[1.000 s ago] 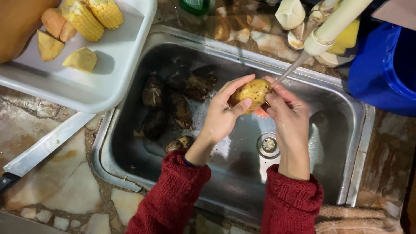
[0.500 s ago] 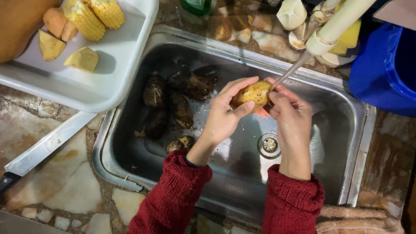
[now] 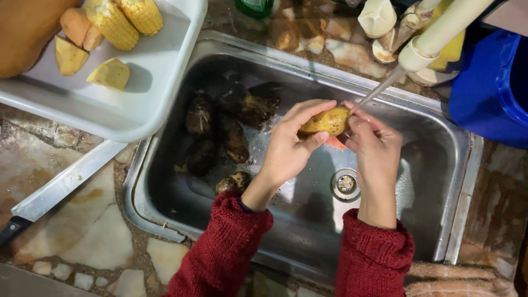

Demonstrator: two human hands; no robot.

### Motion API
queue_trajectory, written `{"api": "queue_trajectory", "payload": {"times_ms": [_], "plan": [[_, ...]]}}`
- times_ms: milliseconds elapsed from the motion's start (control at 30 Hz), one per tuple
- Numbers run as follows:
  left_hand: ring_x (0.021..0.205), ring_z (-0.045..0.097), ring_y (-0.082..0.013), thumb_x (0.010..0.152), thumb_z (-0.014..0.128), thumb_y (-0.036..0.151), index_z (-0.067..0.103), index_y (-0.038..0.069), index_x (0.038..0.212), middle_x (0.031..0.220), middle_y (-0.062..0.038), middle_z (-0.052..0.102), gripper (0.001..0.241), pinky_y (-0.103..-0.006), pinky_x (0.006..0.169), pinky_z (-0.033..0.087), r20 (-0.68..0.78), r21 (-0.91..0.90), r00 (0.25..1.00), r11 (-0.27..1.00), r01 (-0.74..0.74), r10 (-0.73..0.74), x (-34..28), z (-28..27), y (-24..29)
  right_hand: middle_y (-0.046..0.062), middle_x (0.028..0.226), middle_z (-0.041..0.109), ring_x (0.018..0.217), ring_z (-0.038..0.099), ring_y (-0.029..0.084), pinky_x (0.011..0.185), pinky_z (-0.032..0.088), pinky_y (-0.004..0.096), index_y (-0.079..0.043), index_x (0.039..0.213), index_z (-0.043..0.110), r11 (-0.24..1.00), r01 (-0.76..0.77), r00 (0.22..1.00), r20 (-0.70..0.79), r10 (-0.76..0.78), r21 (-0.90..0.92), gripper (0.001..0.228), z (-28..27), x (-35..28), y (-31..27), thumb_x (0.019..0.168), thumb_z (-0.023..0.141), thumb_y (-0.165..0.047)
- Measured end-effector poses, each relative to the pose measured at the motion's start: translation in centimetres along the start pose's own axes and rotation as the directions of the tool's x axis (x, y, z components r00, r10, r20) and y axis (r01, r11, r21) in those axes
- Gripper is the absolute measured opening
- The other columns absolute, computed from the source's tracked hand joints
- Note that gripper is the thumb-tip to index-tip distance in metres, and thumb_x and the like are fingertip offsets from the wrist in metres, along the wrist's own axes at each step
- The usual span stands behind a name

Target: Washing and cleaning potatoes and other vegetables in a kitchen sink.

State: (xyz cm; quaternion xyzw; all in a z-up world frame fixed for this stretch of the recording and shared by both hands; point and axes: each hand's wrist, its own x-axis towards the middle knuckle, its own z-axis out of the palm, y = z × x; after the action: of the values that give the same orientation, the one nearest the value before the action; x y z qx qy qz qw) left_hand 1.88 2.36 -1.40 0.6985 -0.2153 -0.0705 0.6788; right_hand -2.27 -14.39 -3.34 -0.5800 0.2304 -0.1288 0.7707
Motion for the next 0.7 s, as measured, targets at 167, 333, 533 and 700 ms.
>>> {"api": "queue_trajectory", "payload": {"times_ms": [167, 333, 533, 700], "plan": [[0.130, 0.062, -0.0216, 0.088, 0.071, -0.009, 0.064, 0.011, 0.137, 0.139, -0.008, 0.062, 0.053, -0.0317, 0.112, 0.050, 0.011, -0.078, 1.000, 0.997, 0.026, -0.025, -0.1, -0.2, -0.5, 0.013, 0.115, 0.075, 0.088, 0.073, 0.013, 0.075, 0.063, 0.027, 0.007, 0.117, 0.071, 0.999, -0.027, 1.000, 0.005, 0.026, 0.037, 0.027, 0.1, -0.1, -0.9, 0.096, 0.056, -0.001], [0.133, 0.058, -0.0205, 0.090, 0.066, -0.013, 0.064, 0.007, 0.138, 0.143, -0.009, 0.058, 0.052, -0.0312, 0.114, 0.047, 0.052, -0.230, 0.996, 0.970, 0.080, -0.070, 0.2, -0.6, -1.6, 0.014, 0.114, 0.074, 0.088, 0.071, 0.016, 0.076, 0.062, 0.032, 0.004, 0.120, 0.073, 0.999, -0.026, 1.000, -0.011, 0.025, -0.033, 0.024, 0.5, -0.4, -1.2, 0.100, 0.061, -0.003], [0.133, 0.056, -0.0194, 0.093, 0.059, -0.016, 0.063, 0.004, 0.139, 0.142, -0.009, 0.056, 0.051, -0.0314, 0.115, 0.047, 0.082, -0.439, 0.989, 0.887, 0.145, -0.121, 0.2, -0.7, -2.8, 0.012, 0.119, 0.075, 0.096, 0.075, 0.017, 0.080, 0.066, 0.033, 0.004, 0.116, 0.073, 0.998, -0.039, 0.999, -0.004, 0.039, -0.047, 0.024, 0.4, -0.3, -0.9, 0.097, 0.060, -0.003], [0.132, 0.056, -0.0185, 0.096, 0.058, -0.013, 0.061, 0.002, 0.140, 0.142, -0.008, 0.055, 0.047, -0.0326, 0.113, 0.048, 0.097, -0.522, 0.983, 0.833, 0.186, -0.159, 0.3, -0.6, -2.8, 0.015, 0.118, 0.074, 0.098, 0.076, 0.021, 0.082, 0.062, 0.037, 0.006, 0.117, 0.071, 0.999, -0.033, 0.999, -0.001, 0.033, -0.026, 0.025, 0.5, -0.2, -0.7, 0.096, 0.060, -0.001]]}}
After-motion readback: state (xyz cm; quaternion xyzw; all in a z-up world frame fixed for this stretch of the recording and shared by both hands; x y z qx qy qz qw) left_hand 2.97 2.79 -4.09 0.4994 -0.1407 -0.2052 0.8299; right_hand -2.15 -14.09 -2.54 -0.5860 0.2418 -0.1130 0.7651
